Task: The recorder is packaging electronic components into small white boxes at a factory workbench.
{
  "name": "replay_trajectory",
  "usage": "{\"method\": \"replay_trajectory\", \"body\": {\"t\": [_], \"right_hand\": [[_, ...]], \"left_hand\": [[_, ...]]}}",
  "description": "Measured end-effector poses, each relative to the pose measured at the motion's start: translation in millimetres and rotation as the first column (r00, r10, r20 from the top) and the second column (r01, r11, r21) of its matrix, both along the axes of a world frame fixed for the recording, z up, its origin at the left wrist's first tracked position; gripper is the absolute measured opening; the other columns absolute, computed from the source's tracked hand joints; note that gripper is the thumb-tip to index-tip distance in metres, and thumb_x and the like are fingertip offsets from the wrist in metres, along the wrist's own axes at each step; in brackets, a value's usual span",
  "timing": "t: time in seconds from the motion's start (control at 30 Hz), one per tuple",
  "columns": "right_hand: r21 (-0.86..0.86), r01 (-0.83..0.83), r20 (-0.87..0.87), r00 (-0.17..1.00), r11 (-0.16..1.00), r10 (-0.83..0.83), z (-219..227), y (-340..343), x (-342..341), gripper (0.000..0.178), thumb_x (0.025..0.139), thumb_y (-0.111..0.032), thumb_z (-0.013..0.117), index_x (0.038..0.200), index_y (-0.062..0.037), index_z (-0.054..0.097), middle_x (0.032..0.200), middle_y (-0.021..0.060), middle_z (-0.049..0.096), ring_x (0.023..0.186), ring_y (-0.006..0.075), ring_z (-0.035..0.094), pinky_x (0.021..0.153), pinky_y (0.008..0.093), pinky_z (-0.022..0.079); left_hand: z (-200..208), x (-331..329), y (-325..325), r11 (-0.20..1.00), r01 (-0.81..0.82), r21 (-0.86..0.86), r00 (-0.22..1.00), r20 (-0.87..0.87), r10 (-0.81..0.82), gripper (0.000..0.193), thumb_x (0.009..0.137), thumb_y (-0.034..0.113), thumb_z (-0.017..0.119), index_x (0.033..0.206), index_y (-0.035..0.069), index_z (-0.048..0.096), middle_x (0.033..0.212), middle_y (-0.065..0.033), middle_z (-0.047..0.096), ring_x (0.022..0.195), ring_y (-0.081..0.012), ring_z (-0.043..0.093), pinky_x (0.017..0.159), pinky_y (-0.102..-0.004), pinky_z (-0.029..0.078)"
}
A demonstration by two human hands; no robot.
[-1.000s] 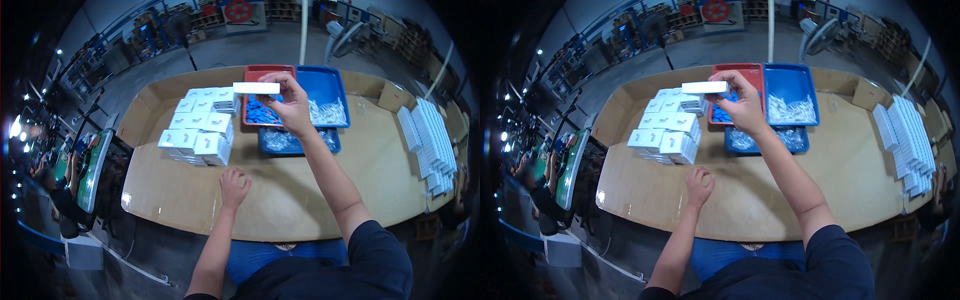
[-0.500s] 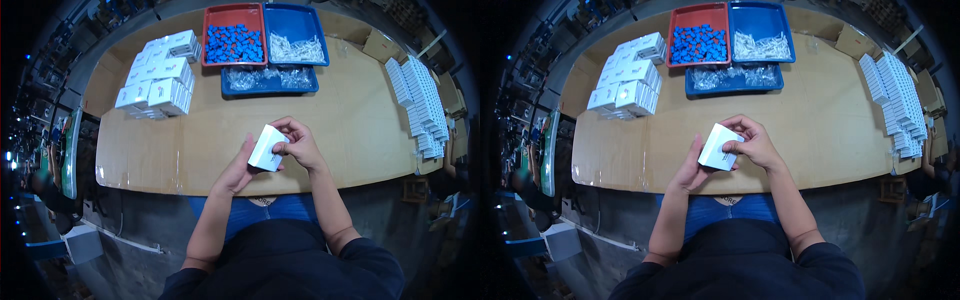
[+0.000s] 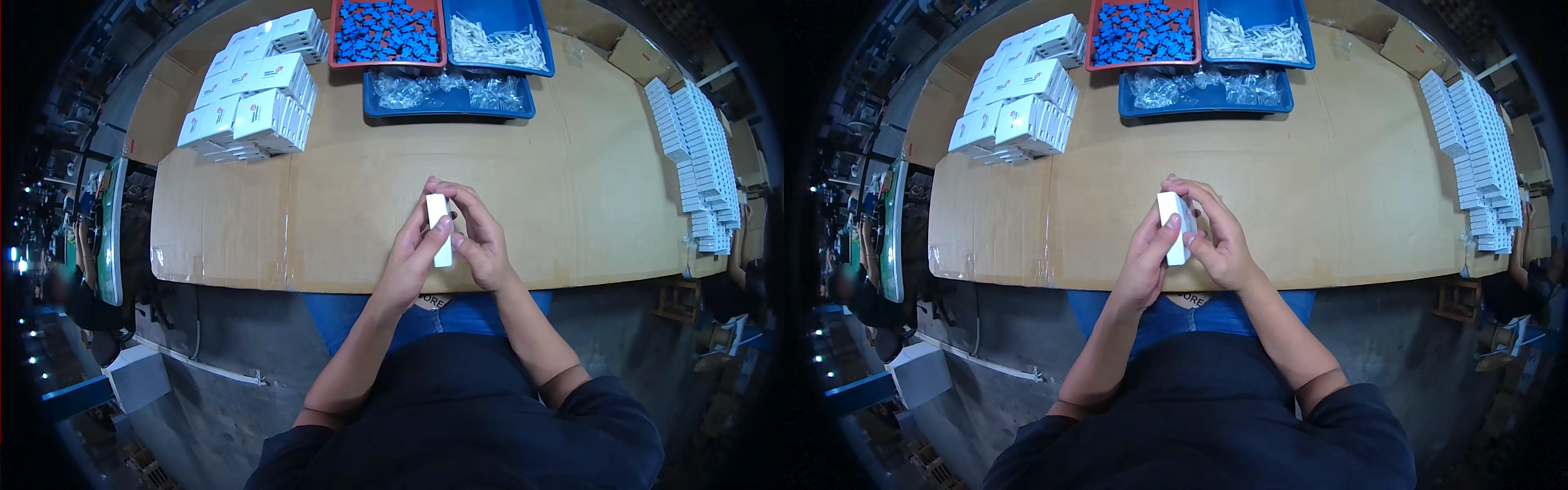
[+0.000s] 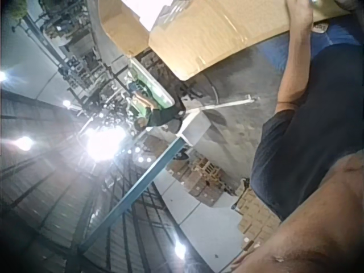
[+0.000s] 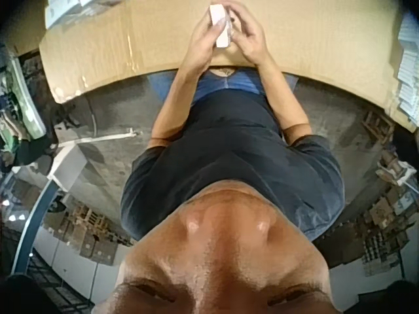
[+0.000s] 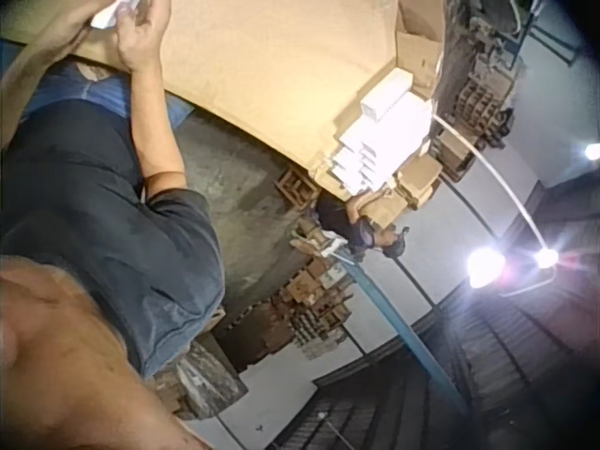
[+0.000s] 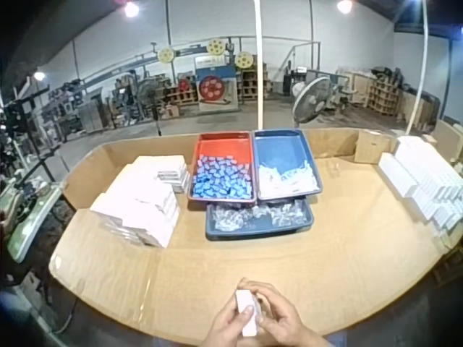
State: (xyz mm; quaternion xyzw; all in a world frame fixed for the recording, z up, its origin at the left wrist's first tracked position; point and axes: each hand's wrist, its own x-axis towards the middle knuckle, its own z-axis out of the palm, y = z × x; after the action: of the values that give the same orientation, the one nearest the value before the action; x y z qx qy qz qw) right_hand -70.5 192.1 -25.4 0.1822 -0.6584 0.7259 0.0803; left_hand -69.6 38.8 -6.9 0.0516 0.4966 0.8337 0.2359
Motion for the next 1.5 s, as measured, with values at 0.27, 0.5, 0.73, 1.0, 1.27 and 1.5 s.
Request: {"method": "replay_trajectory", "body": {"t": [0.27,0.5,0.73,1.0,1.27,1.5], "right_hand": [[0.363,0.108,-0.289,0.957,0.925,0.002,-1,-8,-1,0.084,0.091,-0.042,0.067,0.156,0.0051,0.042,0.151,0.0292,0.048,0.140,0.0416,0.050,0.115,0.0484,0.040],[0.281,0.222,-0.336,0.934,0.934,-0.121,-17,-19,11,0.089,0.099,-0.061,0.060,0.152,0.0083,0.046,0.145,0.0323,0.052,0.131,0.0456,0.056,0.108,0.0477,0.047],[0.268,0.338,-0.409,0.888,0.902,-0.211,-35,-25,24,0.084,0.101,-0.058,0.058,0.147,0.0113,0.050,0.141,0.0324,0.056,0.125,0.0462,0.060,0.106,0.0471,0.049],[0.277,0.285,-0.349,0.920,0.918,-0.180,-30,-25,28,0.081,0.103,-0.057,0.053,0.145,0.0120,0.049,0.142,0.0327,0.055,0.127,0.0471,0.059,0.107,0.0473,0.048],[0.290,0.333,-0.434,0.881,0.897,-0.187,-44,-23,28,0.082,0.106,-0.057,0.048,0.146,0.0144,0.047,0.141,0.0345,0.055,0.124,0.0490,0.060,0.104,0.0481,0.050],[0.265,0.356,-0.493,0.849,0.896,-0.192,-56,-22,30,0.079,0.110,-0.053,0.041,0.144,0.0172,0.048,0.137,0.0376,0.056,0.120,0.0515,0.062,0.102,0.0492,0.052]], "left_hand": [[8,3,-3,0.996,-0.092,-0.007,0.959,0.269,0.090,0.057,0.112,0.048,0.044,0.150,0.005,0.044,0.133,-0.0102,0.060,0.122,-0.0188,0.061,0.102,-0.0353,0.052],[13,20,2,0.992,-0.125,-0.033,0.939,0.318,0.129,0.059,0.110,0.055,0.044,0.144,0.006,0.048,0.128,-0.0093,0.061,0.119,-0.0185,0.062,0.100,-0.0346,0.053],[-4,30,3,0.992,-0.123,-0.010,0.943,0.310,0.120,0.059,0.110,0.055,0.045,0.142,0.005,0.050,0.125,-0.0087,0.063,0.116,-0.0170,0.064,0.097,-0.0335,0.054],[-11,31,-2,0.994,-0.111,-0.020,0.936,0.334,0.112,0.054,0.110,0.052,0.048,0.139,0.007,0.053,0.119,-0.0061,0.066,0.110,-0.0157,0.066,0.094,-0.0325,0.054],[-14,36,6,0.985,-0.162,-0.057,0.937,0.305,0.172,0.052,0.110,0.050,0.048,0.138,0.006,0.054,0.118,-0.0054,0.066,0.109,-0.0140,0.065,0.092,-0.0311,0.054],[-20,39,9,0.978,-0.169,-0.119,0.958,0.212,0.191,0.052,0.111,0.049,0.046,0.135,0.004,0.054,0.114,-0.0054,0.066,0.103,-0.0115,0.065,0.085,-0.0274,0.054]]}}
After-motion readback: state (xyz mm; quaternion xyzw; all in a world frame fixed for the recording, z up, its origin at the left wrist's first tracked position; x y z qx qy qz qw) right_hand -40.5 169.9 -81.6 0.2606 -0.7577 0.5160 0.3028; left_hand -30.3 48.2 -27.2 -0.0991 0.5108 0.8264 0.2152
